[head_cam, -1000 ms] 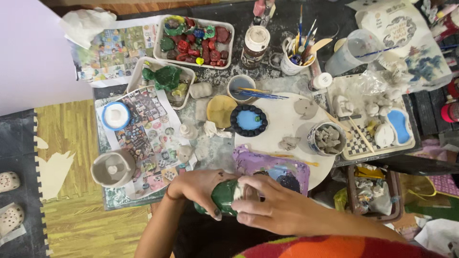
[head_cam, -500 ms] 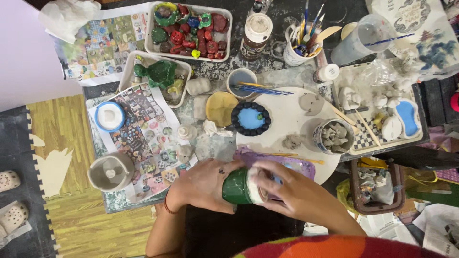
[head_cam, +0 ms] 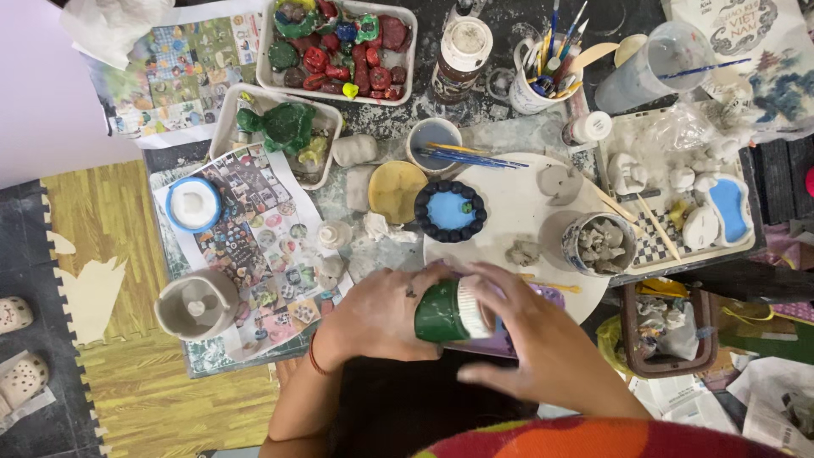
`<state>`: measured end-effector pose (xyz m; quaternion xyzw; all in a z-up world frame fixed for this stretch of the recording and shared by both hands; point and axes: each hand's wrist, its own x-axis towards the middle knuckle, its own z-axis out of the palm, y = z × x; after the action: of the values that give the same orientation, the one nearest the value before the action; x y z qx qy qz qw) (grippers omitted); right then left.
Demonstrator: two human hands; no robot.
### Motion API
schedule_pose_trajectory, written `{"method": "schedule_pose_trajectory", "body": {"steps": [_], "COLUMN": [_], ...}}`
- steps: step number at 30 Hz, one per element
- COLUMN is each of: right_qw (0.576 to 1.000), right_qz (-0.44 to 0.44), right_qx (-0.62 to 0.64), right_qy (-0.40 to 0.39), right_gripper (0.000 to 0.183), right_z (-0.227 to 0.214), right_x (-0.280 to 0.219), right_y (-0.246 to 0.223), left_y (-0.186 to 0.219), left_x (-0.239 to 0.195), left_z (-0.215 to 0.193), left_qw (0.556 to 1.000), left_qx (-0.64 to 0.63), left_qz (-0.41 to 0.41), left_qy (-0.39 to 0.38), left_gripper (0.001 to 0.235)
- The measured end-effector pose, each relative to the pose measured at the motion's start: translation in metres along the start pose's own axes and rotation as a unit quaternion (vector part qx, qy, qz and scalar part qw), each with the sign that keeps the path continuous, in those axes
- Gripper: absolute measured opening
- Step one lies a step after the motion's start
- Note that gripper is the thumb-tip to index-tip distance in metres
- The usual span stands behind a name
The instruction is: The person paints a small ceramic object with a brush, applying dark paint to the rim and light blue to the interior. They rotate the object to access different areas, dip the brush into a water container, and later open a green paint container to add more paint to the palette.
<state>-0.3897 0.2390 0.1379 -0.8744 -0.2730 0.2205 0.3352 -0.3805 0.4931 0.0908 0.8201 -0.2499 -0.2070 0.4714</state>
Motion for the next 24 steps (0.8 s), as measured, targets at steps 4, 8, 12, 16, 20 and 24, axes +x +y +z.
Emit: {"method": "schedule_pose_trajectory", "body": {"steps": [4, 8, 12, 16, 20, 24], "right_qw": [0.995, 0.986, 0.965, 0.985, 0.963, 0.981], "right_qz": [0.025, -0.137, -0.236, 0.106, 0.032, 0.062], "right_qx": [-0.078, -0.087, -0.034, -0.077, -0.195, -0.128], "right_qy": [-0.050, -0.021, 0.110, 0.115, 0.181, 0.129], "right_gripper": [0.073, 0.045, 0.043, 0.072, 0.072, 0.069], "right_z": [0.003, -0.003, -0.013, -0.038, -0.042, -0.037], "right_x": [0.000, -0.011, -0.014, 0.007, 0.043, 0.058], "right_y": [0.008, 0.019, 0.026, 0.029, 0.049, 0.070], "left_y": [0.014, -0.004, -0.025, -0.024, -0.022, -0.028], "left_x": [-0.001, 0.003, 0.006, 0.004, 0.005, -0.005], "left_z": [-0.003, -0.010, -0.017, -0.013, -0.003, 0.013], "left_qw": [0.998, 0.995, 0.991, 0.994, 0.989, 0.970], "left_qx": [0.052, -0.005, -0.082, -0.101, -0.074, -0.074], "left_qz": [-0.020, -0.011, 0.040, 0.045, 0.053, 0.085], "left_qy": [0.020, -0.100, -0.095, -0.003, 0.118, 0.216], "left_gripper": [0.089, 0.084, 0.090, 0.077, 0.081, 0.083]}}
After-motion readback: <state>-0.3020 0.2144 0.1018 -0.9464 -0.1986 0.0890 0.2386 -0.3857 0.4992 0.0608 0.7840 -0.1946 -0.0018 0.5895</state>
